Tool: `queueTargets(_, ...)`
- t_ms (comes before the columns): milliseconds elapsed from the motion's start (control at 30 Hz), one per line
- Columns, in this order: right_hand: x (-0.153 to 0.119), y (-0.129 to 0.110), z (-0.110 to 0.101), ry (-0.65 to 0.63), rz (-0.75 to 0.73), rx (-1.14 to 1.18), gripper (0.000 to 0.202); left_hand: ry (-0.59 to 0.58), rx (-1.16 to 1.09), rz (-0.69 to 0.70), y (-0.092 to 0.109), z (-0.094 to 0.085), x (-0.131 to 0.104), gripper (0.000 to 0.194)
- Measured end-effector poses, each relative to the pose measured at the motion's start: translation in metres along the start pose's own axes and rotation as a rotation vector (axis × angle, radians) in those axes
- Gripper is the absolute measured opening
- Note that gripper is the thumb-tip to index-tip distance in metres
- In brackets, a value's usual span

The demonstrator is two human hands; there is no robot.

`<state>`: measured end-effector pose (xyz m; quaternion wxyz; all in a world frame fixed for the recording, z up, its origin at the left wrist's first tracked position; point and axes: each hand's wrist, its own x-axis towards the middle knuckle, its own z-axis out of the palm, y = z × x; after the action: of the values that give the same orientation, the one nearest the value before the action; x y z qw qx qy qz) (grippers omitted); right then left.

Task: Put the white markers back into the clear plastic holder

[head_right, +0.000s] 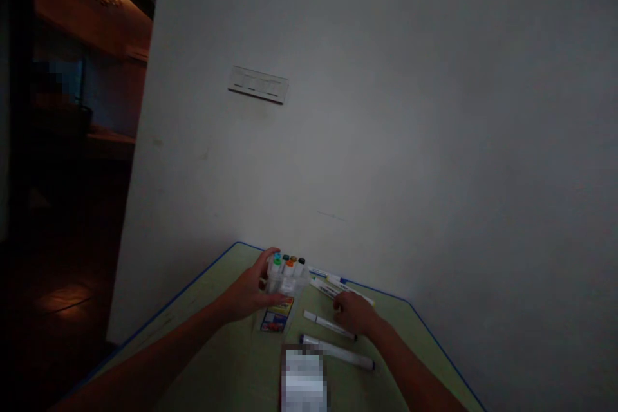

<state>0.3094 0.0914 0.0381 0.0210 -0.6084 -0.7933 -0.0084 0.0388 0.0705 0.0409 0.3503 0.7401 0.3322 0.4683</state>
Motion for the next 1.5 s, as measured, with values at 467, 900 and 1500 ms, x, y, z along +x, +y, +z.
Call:
queueTargets(467, -0.018, -0.06, 0.002, -0.142, -0.257, -0.066, 0.016, -0.012, -0.039, 0.012, 0.001, 0.0, 0.0, 0.085)
queueTargets(900, -0.038, -0.047, -0.151, 0.789, -0.207, 0.882, 0.036, -0.011, -0.031, -0.012, 0.003, 0.0, 0.0, 0.087)
queueTargets(1500, 0.003, -0.116, -0.099, 0.142, -0.268, 0.703, 0.021, 0.0, -0.015, -0.003, -0.005, 0.001, -0.002, 0.095)
